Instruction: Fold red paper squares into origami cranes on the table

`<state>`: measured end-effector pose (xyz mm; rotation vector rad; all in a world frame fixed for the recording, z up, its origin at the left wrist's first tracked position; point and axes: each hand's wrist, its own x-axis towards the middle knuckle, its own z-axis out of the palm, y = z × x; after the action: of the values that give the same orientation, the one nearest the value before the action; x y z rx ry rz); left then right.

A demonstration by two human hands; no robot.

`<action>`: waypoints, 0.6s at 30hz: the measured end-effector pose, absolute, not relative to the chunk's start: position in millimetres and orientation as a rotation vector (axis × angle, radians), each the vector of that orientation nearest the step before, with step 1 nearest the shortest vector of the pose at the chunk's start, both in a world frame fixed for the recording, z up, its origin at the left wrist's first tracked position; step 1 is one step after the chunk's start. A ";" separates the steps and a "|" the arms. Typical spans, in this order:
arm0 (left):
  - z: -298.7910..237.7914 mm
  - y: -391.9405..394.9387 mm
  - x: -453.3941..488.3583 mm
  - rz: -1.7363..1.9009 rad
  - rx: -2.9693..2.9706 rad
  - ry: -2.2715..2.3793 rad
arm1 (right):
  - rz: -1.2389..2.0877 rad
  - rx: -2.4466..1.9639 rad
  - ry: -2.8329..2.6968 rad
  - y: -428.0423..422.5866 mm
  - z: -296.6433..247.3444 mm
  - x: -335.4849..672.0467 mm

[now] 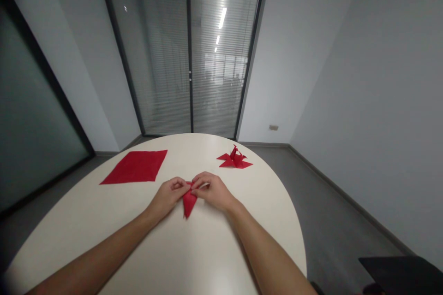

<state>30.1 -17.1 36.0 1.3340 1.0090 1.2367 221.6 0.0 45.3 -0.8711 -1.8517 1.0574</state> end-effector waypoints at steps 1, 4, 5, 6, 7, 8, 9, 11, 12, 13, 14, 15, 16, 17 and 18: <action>36.5 -17.6 30.3 1.246 1.303 0.990 | 1.079 -0.862 -1.828 -0.6 45.7 220.8; 38.6 -19.0 30.6 1.238 1.213 0.917 | 1.151 -0.879 -1.732 -1.8 47.2 219.3; 39.8 -19.5 30.6 1.232 1.206 0.909 | 1.161 -0.891 -1.706 -1.8 47.7 219.2; 41.2 -20.1 30.7 1.232 1.208 0.912 | 1.161 -0.902 -1.686 -1.6 48.2 219.3; 42.6 -20.8 30.7 1.238 1.218 0.922 | 1.159 -0.911 -1.677 -1.2 48.6 219.5; 44.0 -21.4 30.8 1.248 1.234 0.934 | 1.158 -0.915 -1.678 -0.8 49.0 219.8; 45.2 -22.1 30.8 1.260 1.252 0.943 | 1.158 -0.915 -1.685 -0.4 49.2 220.1; 46.7 -23.0 30.9 1.289 1.283 0.948 | 1.171 -0.910 -1.695 0.4 49.5 220.9; 47.1 -23.3 31.0 1.300 1.299 0.947 | 1.182 -0.909 -1.696 0.6 49.4 221.4; 47.3 -23.5 31.0 1.311 1.314 0.948 | 1.192 -0.909 -1.691 0.7 49.3 221.8; 47.5 -23.5 30.9 1.321 1.329 0.955 | 1.202 -0.909 -1.687 0.8 49.1 222.2; 47.6 -23.5 30.9 1.330 1.342 0.968 | 1.215 -0.909 -1.690 0.7 49.0 222.5; 47.8 -23.5 30.9 1.338 1.350 0.986 | 1.225 -0.908 -1.697 0.5 48.8 222.7; 48.1 -23.4 30.9 1.344 1.353 1.004 | 1.232 -0.906 -1.706 0.2 48.7 222.8; 48.3 -23.3 30.9 1.350 1.351 1.020 | 1.235 -0.904 -1.713 -0.2 48.7 222.7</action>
<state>30.9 -23.3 48.3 1.3512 1.0196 1.3496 222.7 -0.2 48.7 -0.9042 -1.7129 1.2347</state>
